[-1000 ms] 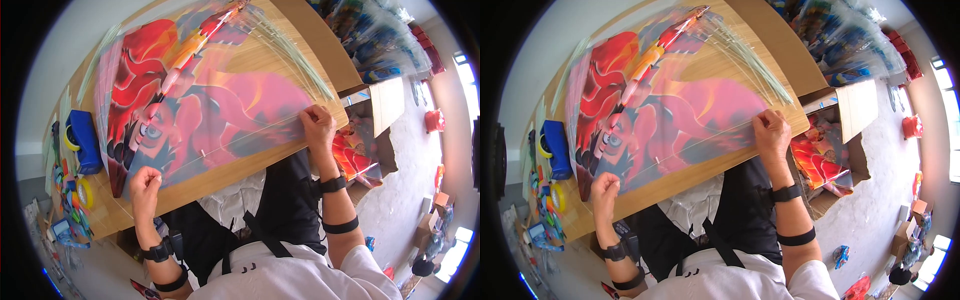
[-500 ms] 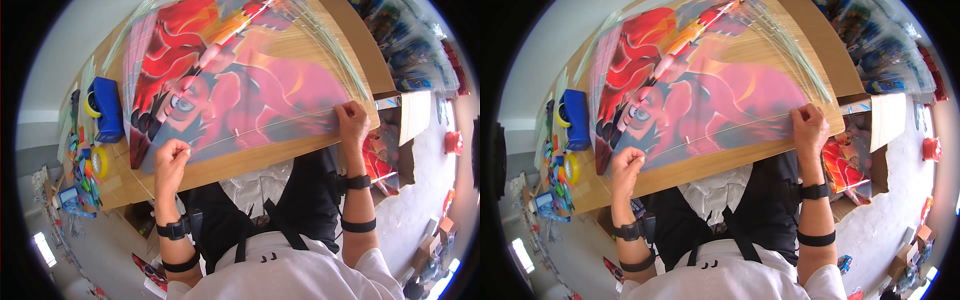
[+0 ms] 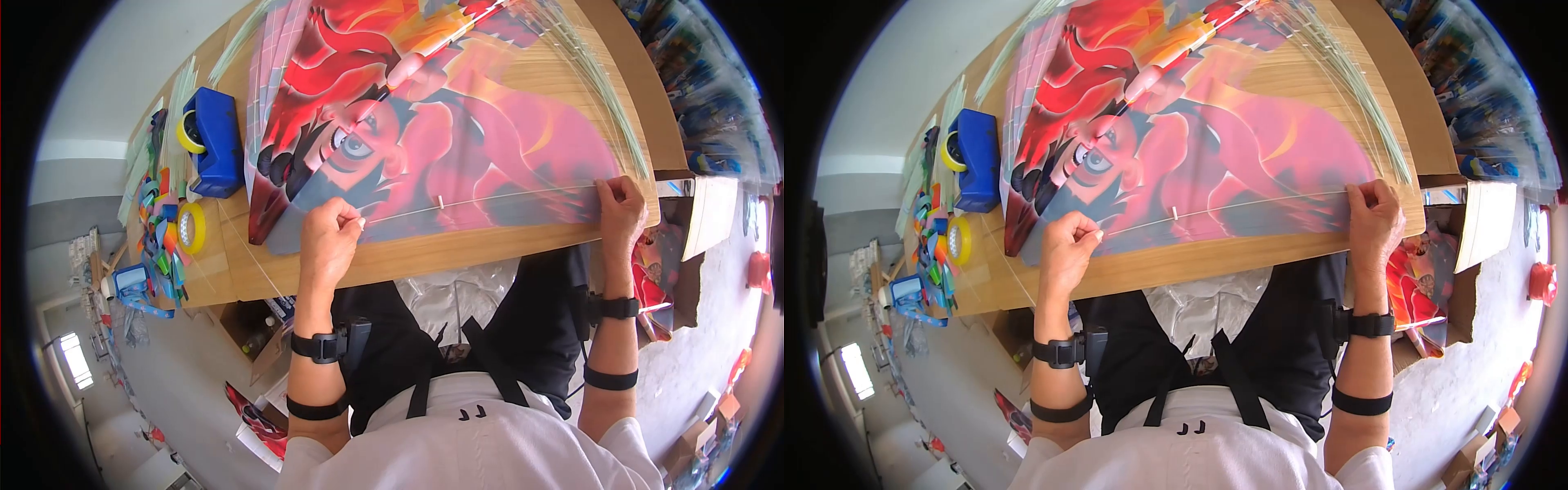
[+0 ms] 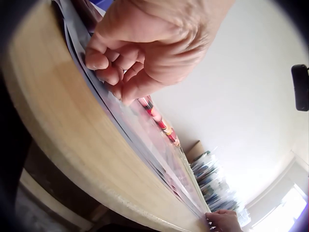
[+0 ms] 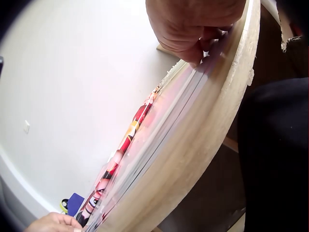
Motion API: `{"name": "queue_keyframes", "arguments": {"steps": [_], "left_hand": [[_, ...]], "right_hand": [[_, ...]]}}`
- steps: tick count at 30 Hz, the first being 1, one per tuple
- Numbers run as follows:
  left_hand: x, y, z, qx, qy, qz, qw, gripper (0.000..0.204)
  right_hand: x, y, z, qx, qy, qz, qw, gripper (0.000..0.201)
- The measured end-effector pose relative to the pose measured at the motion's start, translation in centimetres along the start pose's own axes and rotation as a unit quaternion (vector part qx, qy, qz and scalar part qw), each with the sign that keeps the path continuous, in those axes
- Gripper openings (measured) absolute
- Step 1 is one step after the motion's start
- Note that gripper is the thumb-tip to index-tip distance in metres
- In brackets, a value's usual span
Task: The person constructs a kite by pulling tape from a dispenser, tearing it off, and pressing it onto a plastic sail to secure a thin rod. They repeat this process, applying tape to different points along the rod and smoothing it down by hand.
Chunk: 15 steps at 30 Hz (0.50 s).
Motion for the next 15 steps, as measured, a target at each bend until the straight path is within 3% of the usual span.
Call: {"name": "queue_keyframes", "arguments": {"steps": [15], "left_hand": [[-0.08, -0.25, -0.87, 0.094, -0.043, -0.049, 0.993, 0.01]], "right_hand": [[0.28, 0.06, 0.16, -0.006, 0.006, 0.001, 1.0, 0.021]]}}
Point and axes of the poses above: each hand's wrist, its own x-axis towards the middle knuckle, its own z-axis out of the back of the hand, y = z × x, the point moved 1 cm from there along x, towards the middle knuckle, and after that the axes turned 6 degrees about -x, right-handed, at the moved point
